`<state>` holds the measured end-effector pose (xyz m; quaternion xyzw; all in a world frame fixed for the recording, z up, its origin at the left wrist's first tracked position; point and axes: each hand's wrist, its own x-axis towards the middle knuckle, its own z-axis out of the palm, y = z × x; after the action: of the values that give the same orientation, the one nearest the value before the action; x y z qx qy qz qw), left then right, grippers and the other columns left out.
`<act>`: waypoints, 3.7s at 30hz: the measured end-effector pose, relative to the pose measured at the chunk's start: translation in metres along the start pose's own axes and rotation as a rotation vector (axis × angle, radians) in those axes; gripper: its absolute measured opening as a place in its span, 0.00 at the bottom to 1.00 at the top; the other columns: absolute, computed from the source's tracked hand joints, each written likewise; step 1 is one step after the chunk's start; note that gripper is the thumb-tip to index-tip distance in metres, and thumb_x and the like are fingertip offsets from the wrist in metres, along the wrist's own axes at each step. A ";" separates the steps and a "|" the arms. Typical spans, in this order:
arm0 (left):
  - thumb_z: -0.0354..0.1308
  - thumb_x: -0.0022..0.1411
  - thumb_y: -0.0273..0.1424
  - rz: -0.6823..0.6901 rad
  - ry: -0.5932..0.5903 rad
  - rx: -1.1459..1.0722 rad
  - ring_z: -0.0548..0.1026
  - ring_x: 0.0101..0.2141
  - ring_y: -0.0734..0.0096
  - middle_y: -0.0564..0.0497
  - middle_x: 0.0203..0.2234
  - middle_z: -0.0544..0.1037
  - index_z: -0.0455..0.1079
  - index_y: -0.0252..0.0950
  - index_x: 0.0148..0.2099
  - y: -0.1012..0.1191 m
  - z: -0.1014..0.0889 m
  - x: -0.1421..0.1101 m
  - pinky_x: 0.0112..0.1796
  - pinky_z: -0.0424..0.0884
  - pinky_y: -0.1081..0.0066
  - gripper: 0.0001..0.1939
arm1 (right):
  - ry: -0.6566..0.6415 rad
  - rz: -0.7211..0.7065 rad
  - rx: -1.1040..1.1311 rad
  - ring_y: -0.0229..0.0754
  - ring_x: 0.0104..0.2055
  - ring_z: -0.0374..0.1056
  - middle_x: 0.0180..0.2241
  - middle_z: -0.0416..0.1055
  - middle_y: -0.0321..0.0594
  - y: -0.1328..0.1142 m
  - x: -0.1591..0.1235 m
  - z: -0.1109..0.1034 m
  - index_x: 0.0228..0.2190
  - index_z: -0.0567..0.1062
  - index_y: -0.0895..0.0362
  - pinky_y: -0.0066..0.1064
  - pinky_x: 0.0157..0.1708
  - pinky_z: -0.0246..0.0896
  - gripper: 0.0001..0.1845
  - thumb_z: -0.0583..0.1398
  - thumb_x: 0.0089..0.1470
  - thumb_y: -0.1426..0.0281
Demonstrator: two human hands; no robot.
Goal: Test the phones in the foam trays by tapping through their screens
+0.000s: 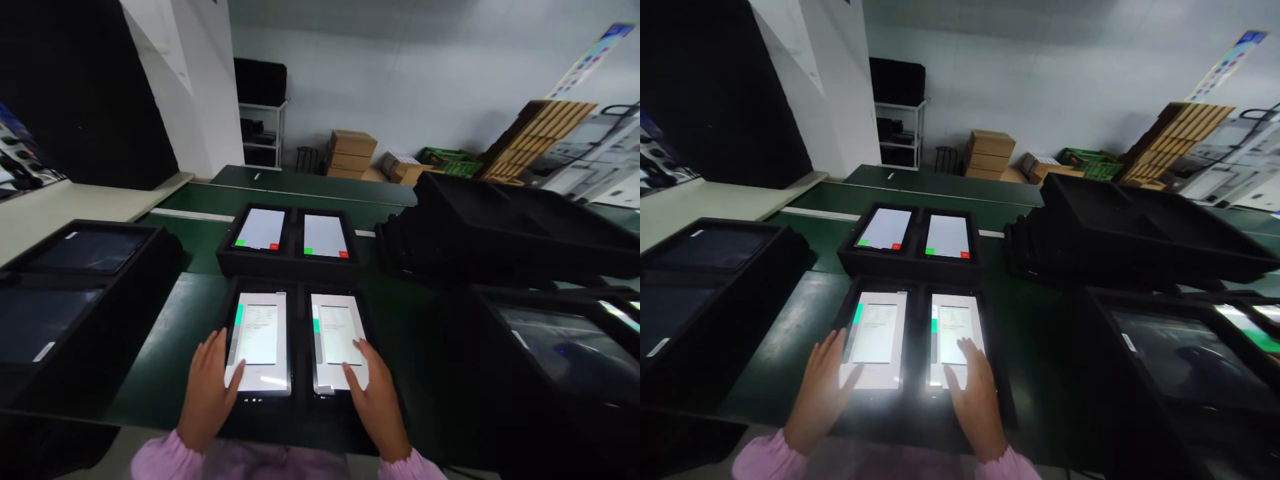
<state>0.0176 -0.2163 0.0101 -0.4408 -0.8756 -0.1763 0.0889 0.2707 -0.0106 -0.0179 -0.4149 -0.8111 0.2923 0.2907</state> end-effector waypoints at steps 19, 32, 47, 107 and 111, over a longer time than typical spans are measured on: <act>0.47 0.71 0.39 0.200 -0.152 -0.057 0.61 0.65 0.58 0.46 0.61 0.70 0.58 0.35 0.67 0.041 0.030 -0.002 0.67 0.51 0.46 0.26 | 0.080 -0.027 -0.090 0.56 0.61 0.63 0.54 0.71 0.55 0.009 0.006 0.017 0.50 0.74 0.65 0.58 0.64 0.51 0.25 0.51 0.67 0.58; 0.49 0.70 0.38 0.171 -0.143 -0.085 0.60 0.65 0.58 0.49 0.62 0.70 0.58 0.37 0.67 0.045 0.029 -0.004 0.67 0.50 0.49 0.26 | 0.035 0.136 -0.005 0.58 0.61 0.61 0.57 0.68 0.55 0.007 0.004 0.014 0.53 0.73 0.64 0.55 0.61 0.58 0.31 0.51 0.63 0.52; 0.49 0.70 0.37 0.128 -0.106 -0.096 0.64 0.63 0.56 0.46 0.58 0.73 0.65 0.36 0.63 0.048 0.022 -0.002 0.65 0.56 0.48 0.23 | 0.000 0.006 -0.010 0.54 0.59 0.64 0.56 0.70 0.52 -0.001 0.005 0.008 0.54 0.72 0.63 0.50 0.59 0.62 0.26 0.53 0.65 0.57; 0.48 0.60 0.32 -0.256 0.096 -0.543 0.77 0.43 0.60 0.52 0.39 0.82 0.69 0.41 0.47 -0.039 0.032 0.122 0.47 0.68 0.62 0.14 | 0.079 -0.062 0.089 0.50 0.43 0.72 0.38 0.78 0.45 0.035 0.125 0.015 0.40 0.77 0.55 0.42 0.47 0.63 0.19 0.51 0.59 0.60; 0.46 0.54 0.24 -0.090 0.084 -0.454 0.77 0.42 0.59 0.52 0.35 0.83 0.70 0.40 0.42 -0.036 0.030 0.119 0.48 0.68 0.60 0.16 | 0.032 -0.131 0.070 0.49 0.43 0.71 0.38 0.78 0.44 0.030 0.121 0.014 0.36 0.79 0.54 0.42 0.47 0.61 0.18 0.52 0.59 0.60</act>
<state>-0.0824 -0.1369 0.0111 -0.4022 -0.8278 -0.3908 0.0160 0.2168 0.1030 -0.0211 -0.3549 -0.8211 0.2944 0.3364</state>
